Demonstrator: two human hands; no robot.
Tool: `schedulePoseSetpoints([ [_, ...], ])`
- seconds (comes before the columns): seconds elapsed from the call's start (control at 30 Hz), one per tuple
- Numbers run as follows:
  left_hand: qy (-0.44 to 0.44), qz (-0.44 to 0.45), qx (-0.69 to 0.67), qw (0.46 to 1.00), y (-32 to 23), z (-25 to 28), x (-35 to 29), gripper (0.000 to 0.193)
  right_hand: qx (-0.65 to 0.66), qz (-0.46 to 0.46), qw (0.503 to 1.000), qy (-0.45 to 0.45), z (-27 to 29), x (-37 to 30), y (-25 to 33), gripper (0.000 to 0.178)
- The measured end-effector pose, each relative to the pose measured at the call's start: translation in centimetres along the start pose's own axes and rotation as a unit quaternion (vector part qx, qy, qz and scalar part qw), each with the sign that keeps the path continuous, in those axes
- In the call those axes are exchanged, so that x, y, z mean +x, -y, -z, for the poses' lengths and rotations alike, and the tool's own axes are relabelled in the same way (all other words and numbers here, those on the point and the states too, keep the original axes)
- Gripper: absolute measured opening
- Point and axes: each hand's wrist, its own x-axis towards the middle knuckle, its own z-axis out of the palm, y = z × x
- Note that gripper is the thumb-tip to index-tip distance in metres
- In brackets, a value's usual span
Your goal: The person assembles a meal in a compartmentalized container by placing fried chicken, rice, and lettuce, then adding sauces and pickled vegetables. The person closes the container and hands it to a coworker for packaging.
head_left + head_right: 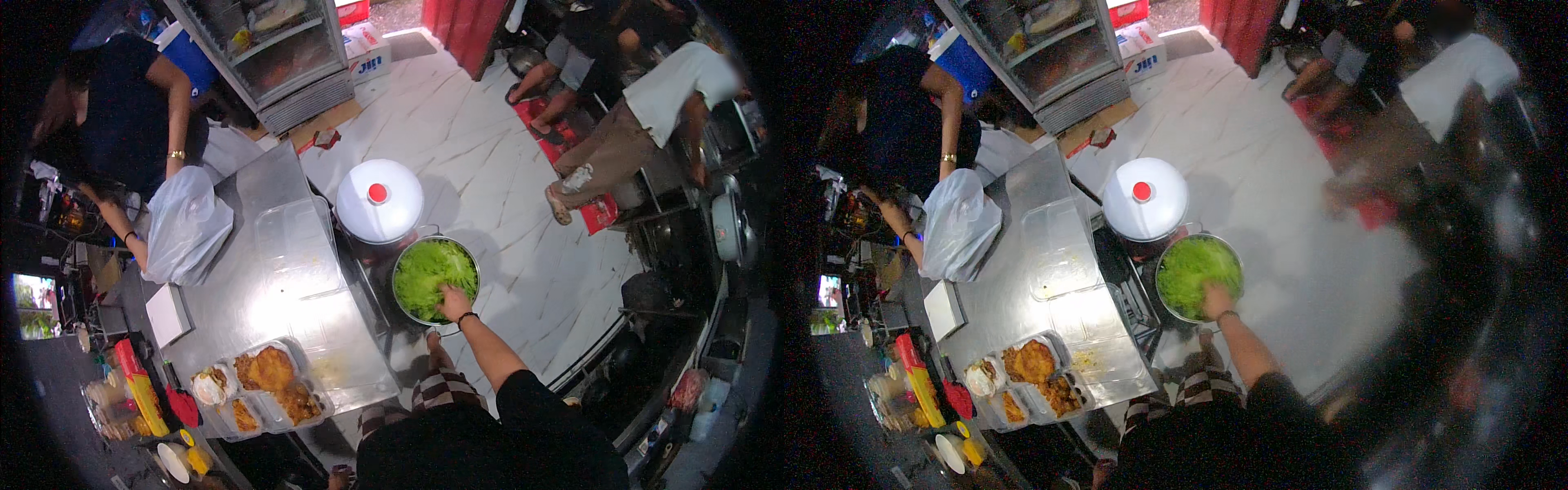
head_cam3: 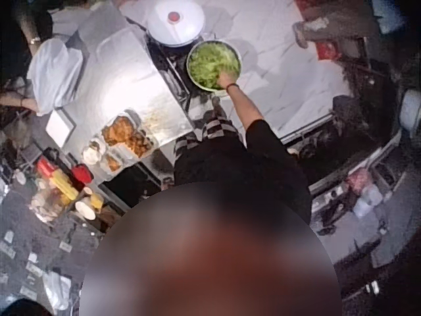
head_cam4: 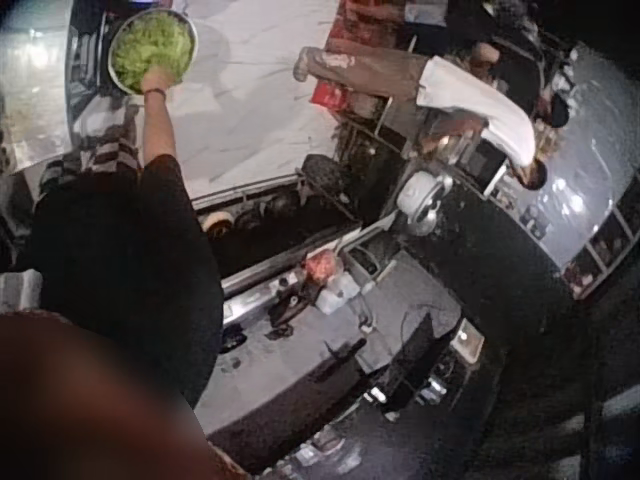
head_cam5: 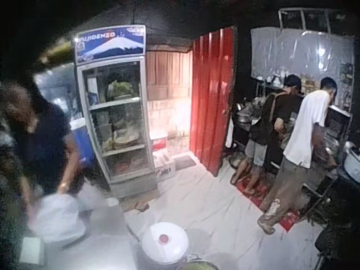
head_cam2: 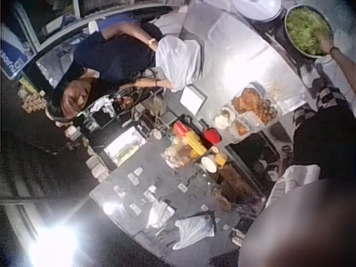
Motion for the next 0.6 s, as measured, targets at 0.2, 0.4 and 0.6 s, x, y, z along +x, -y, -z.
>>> schedulePoseSetpoints([
  [0.2,-0.020,0.065,-0.057,0.996,-6.6,-3.5,-0.3,0.035,0.073,-0.019,0.996,0.047,2.7,1.2,0.8,0.033],
  [0.4,-0.062,0.102,-0.163,0.979,-17.3,0.9,1.6,0.038,0.349,0.007,0.936,-0.047,3.1,2.1,-6.7,0.033],
  [0.6,-0.057,0.041,-0.018,0.997,-23.7,1.8,2.3,0.043,0.545,-0.004,0.838,0.017,11.5,-0.2,-4.1,0.016],
])
